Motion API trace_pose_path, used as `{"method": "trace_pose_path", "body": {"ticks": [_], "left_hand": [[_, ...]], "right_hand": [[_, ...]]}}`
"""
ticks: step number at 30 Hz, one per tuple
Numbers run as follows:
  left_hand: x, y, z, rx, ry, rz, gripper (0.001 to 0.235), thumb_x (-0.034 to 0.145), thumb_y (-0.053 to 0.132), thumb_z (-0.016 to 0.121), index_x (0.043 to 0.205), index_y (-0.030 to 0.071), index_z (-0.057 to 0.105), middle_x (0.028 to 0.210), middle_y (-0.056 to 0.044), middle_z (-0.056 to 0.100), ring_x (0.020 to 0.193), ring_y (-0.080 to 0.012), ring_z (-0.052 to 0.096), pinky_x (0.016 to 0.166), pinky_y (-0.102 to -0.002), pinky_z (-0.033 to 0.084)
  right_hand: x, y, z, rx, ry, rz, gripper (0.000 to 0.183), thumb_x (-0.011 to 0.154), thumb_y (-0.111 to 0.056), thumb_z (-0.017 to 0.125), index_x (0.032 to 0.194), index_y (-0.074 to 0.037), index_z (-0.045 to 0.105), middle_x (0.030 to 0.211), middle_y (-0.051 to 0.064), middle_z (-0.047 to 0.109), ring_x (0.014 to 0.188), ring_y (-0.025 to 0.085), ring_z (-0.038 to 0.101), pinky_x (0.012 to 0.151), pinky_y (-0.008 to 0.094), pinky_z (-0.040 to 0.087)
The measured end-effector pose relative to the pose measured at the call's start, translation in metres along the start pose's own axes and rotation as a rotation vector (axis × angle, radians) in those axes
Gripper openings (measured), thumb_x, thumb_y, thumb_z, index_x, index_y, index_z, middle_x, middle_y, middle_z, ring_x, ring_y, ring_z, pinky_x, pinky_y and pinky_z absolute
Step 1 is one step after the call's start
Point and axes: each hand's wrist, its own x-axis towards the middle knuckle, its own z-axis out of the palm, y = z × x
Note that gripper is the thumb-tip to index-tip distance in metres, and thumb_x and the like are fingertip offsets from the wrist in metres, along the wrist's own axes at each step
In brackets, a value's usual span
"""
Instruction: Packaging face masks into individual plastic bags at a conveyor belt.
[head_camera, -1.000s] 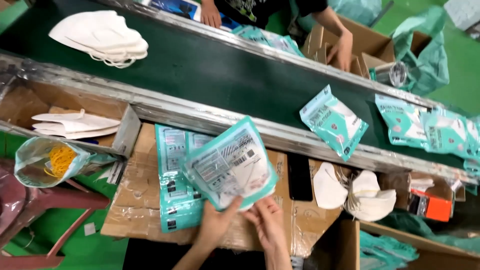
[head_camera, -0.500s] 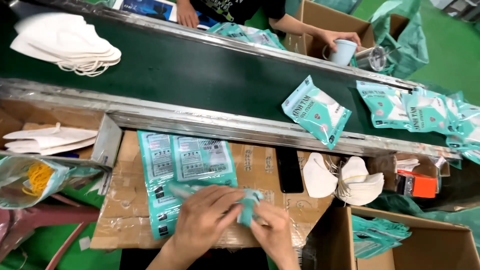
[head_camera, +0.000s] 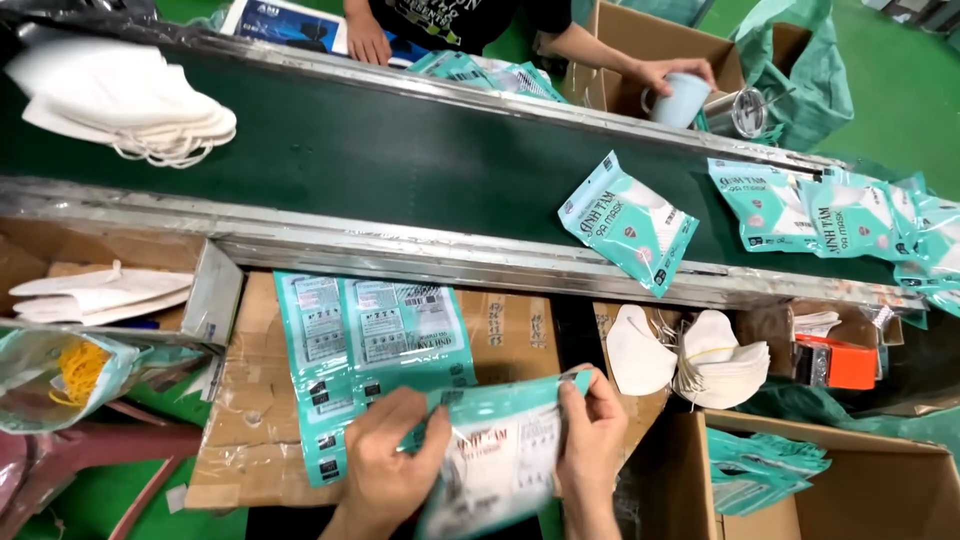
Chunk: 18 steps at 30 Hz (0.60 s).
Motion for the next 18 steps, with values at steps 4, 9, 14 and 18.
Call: {"method": "trace_pose_path", "body": {"ticks": [4, 9, 14, 18], "left_hand": [[0.011, 0.013, 0.004, -0.149, -0.024, -0.048, 0.013, 0.076, 0.002, 0.075, 0.087, -0.003, 0.071, 0.084, -0.012, 0.074, 0.072, -0.0258, 0.075, 0.064, -0.033, 0.058], [0.008, 0.008, 0.005, -0.078, -0.021, -0.043, 0.011, 0.079, 0.003, 0.075, 0.089, -0.002, 0.072, 0.086, -0.013, 0.074, 0.078, -0.0255, 0.074, 0.068, -0.034, 0.058], [0.012, -0.001, 0.002, -0.219, -0.073, -0.034, 0.015, 0.077, 0.005, 0.081, 0.089, 0.001, 0.074, 0.087, -0.013, 0.075, 0.082, -0.0269, 0.073, 0.073, -0.038, 0.058], [0.038, -0.021, 0.003, -0.053, -0.113, 0.122, 0.02, 0.078, 0.006, 0.082, 0.096, 0.006, 0.073, 0.099, -0.01, 0.075, 0.101, -0.0296, 0.07, 0.088, -0.04, 0.055]], "right_hand": [[-0.001, 0.007, 0.006, -0.039, 0.076, 0.171, 0.007, 0.1, -0.001, 0.065, 0.102, 0.006, 0.066, 0.078, 0.013, 0.065, 0.063, 0.021, 0.062, 0.053, 0.037, 0.052], [-0.007, -0.007, 0.024, 0.029, -0.085, 0.246, 0.007, 0.089, 0.001, 0.068, 0.096, 0.003, 0.068, 0.086, 0.007, 0.068, 0.076, 0.014, 0.064, 0.069, 0.03, 0.054], [-0.001, -0.003, 0.037, 0.35, -0.433, 0.345, 0.011, 0.087, -0.001, 0.073, 0.095, -0.001, 0.065, 0.097, 0.006, 0.068, 0.089, 0.015, 0.066, 0.077, 0.03, 0.055], [0.035, -0.028, 0.051, -0.349, -0.15, 0.103, 0.015, 0.076, -0.002, 0.076, 0.089, -0.009, 0.071, 0.084, 0.007, 0.071, 0.078, 0.019, 0.069, 0.072, 0.035, 0.055]]}}
